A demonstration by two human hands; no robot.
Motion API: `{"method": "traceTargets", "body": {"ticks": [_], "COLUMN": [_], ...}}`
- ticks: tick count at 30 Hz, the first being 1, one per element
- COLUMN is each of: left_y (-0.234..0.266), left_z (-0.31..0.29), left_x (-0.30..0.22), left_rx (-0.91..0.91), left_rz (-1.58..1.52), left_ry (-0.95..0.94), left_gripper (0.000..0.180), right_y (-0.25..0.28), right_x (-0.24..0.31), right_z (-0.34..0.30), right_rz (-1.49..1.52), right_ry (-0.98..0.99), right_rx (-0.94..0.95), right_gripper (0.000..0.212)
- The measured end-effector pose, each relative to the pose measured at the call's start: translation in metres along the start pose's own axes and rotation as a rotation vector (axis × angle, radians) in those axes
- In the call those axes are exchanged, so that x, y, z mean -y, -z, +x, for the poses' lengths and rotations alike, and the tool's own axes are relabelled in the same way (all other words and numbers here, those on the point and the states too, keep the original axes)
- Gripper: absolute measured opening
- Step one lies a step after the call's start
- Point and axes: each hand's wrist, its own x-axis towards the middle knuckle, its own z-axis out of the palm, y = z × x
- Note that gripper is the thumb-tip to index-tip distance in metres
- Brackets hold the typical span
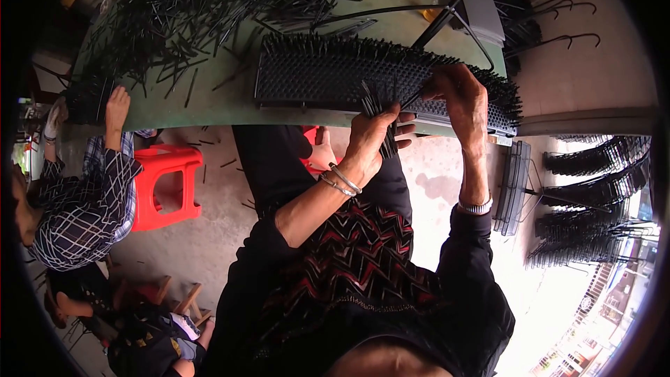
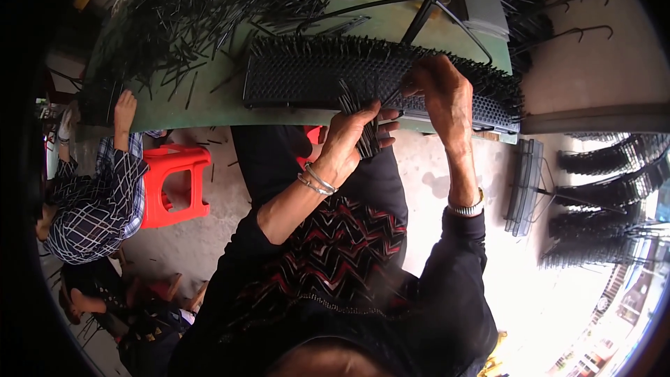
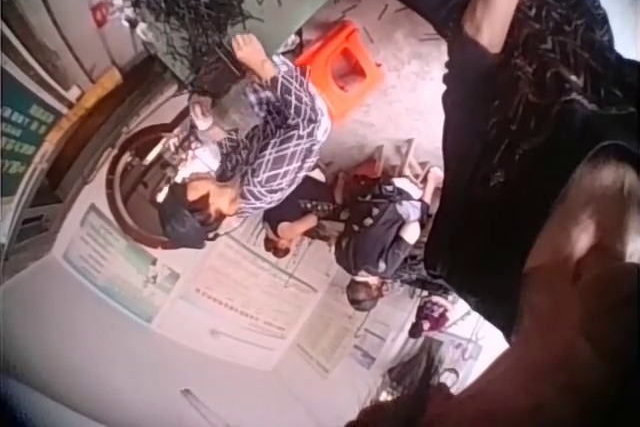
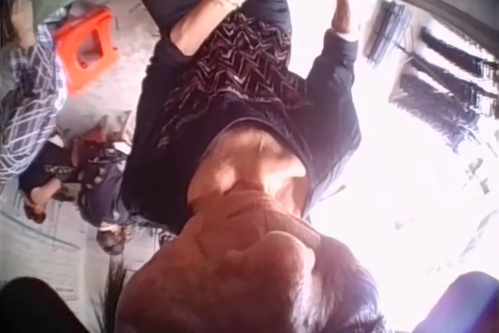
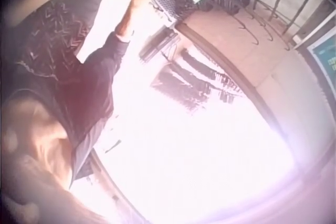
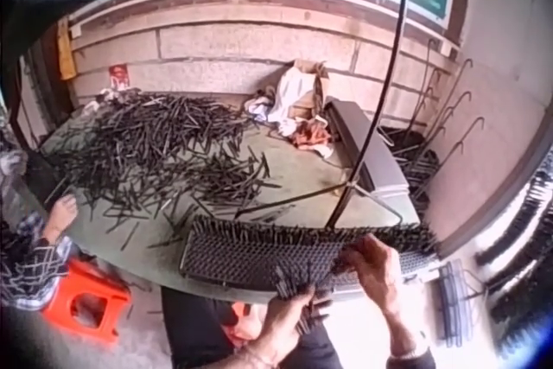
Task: Assembling brushes by inserting black plastic strips into a long perforated base.
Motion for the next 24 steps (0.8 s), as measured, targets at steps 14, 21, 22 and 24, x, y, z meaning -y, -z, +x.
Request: {"method": "traceTargets", "body": {"ticks": [14,21,22,24], "left_y": [0.008,0.009,0.009,0.010], "left_z": [0.003,0.008,0.009,0.010], "left_x": [0.019,0.027,0.028,0.029], "left_rx": [0.064,0.000,-0.013,-0.020], "left_rz": [-0.047,-0.085,-0.086,-0.093], "left_ry": [0.157,0.150,0.151,0.147], "left_gripper": [0.022,0.013,0.012,0.013], "right_y": [-0.004,-0.002,-0.003,-0.004], "right_x": [-0.026,-0.028,-0.028,-0.027], "right_z": [0.034,0.039,0.039,0.038], "right_rz": [-0.344,-0.339,-0.340,-0.345], "right_ry": [0.287,0.276,0.278,0.279], "right_rx": [-0.274,-0.232,-0.230,-0.247], "right_gripper": [0.010,0.010,0.010,0.010]}}
